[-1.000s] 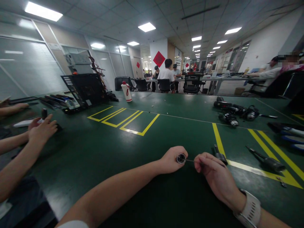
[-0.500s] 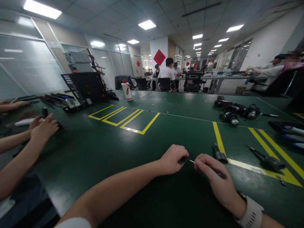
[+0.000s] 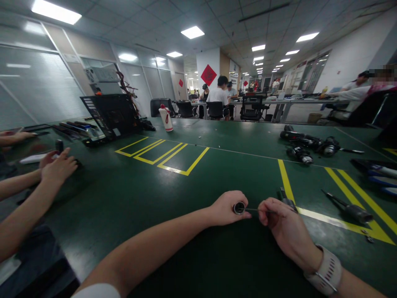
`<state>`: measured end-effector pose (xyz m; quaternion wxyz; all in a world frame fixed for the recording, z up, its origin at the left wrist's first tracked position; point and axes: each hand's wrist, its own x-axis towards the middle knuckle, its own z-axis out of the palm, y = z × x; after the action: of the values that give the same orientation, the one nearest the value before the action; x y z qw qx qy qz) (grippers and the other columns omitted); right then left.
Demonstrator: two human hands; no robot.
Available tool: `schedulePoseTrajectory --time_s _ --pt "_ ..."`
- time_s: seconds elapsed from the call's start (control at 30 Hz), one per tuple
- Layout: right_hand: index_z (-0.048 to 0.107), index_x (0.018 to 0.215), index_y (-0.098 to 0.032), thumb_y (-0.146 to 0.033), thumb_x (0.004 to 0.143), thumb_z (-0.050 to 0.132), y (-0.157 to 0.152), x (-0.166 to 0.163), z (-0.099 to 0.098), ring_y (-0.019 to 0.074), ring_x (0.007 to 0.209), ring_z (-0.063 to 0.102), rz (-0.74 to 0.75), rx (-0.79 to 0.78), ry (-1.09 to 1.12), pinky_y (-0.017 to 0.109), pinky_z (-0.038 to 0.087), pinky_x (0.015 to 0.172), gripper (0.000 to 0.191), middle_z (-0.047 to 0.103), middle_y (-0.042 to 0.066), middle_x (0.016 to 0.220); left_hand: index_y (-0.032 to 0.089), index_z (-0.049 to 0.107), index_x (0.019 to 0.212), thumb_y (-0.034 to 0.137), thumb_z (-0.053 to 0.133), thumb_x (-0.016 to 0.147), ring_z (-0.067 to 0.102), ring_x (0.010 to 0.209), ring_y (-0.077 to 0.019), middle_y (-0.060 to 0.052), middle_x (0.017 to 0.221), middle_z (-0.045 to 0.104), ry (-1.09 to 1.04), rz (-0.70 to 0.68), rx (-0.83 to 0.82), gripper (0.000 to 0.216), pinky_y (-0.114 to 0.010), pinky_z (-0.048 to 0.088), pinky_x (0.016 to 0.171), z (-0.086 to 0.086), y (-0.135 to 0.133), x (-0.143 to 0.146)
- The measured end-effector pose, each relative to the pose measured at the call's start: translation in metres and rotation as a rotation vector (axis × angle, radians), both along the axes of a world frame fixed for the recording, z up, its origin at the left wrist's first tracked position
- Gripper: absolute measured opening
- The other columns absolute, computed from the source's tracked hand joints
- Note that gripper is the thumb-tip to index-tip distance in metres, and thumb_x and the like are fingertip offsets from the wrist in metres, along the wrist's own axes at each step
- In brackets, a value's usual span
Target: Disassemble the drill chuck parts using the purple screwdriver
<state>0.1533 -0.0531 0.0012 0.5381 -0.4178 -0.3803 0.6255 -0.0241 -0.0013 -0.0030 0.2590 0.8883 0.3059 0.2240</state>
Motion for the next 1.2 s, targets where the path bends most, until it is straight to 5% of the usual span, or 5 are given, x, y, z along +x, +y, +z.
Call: schedulePoseTrajectory --time_s 0.33,0.57,0.83,1.0,1.2 --pt "0.047 0.045 -0.020 -0.030 0.070 0.059 0.007 0.003 0.001 0.0103 0.040 0.035 -0.044 -0.084 0.147 0.027 0.031 0.042 0.029 0.040 -0.004 0.042 0.015 0.053 0.077 0.053 0.068 0.069 0.049 0.070 -0.0119 0.001 0.076 0.052 0.083 -0.061 0.030 0.042 -0.024 0.038 0.065 0.009 -0.004 0.002" --pt "0.039 0.048 -0.024 -0.033 0.067 0.054 0.015 0.021 0.029 0.0107 0.041 0.030 -0.148 0.014 -0.013 0.029 0.030 0.042 0.027 0.031 -0.006 0.046 0.016 0.054 0.090 0.053 0.065 0.072 0.051 0.081 -0.0164 -0.003 0.090 0.054 0.267 -0.046 0.042 0.042 -0.029 0.039 0.075 0.017 -0.010 0.003" --pt "0.051 0.066 -0.025 -0.054 0.070 0.054 0.044 0.072 0.039 0.0195 0.061 0.046 -0.402 0.262 -0.669 0.033 0.034 0.054 0.030 0.049 0.001 0.067 0.019 0.048 0.108 0.041 0.053 0.085 0.045 0.101 -0.0197 -0.005 0.109 0.049 0.314 -0.024 -0.016 0.032 -0.033 0.034 0.091 0.022 -0.012 0.004" --pt "0.054 0.062 -0.023 -0.054 0.060 0.066 0.046 0.072 0.018 0.0217 0.061 0.048 -0.283 0.317 -1.187 0.031 0.030 0.052 0.033 0.051 0.003 0.069 0.023 0.051 0.109 0.046 0.055 0.083 0.040 0.109 -0.0245 -0.004 0.111 0.051 0.349 -0.036 0.053 0.034 -0.039 0.031 0.092 0.023 -0.008 0.008" --pt "0.053 0.069 -0.022 -0.035 0.067 0.059 0.044 0.065 0.002 0.0219 0.061 0.054 -0.165 0.311 -1.445 0.031 0.034 0.052 0.014 0.054 0.005 0.075 0.026 0.053 0.110 0.040 0.058 0.083 0.038 0.109 -0.0249 -0.005 0.116 0.044 0.326 -0.056 0.059 0.032 -0.037 0.037 0.086 0.019 0.009 0.021"
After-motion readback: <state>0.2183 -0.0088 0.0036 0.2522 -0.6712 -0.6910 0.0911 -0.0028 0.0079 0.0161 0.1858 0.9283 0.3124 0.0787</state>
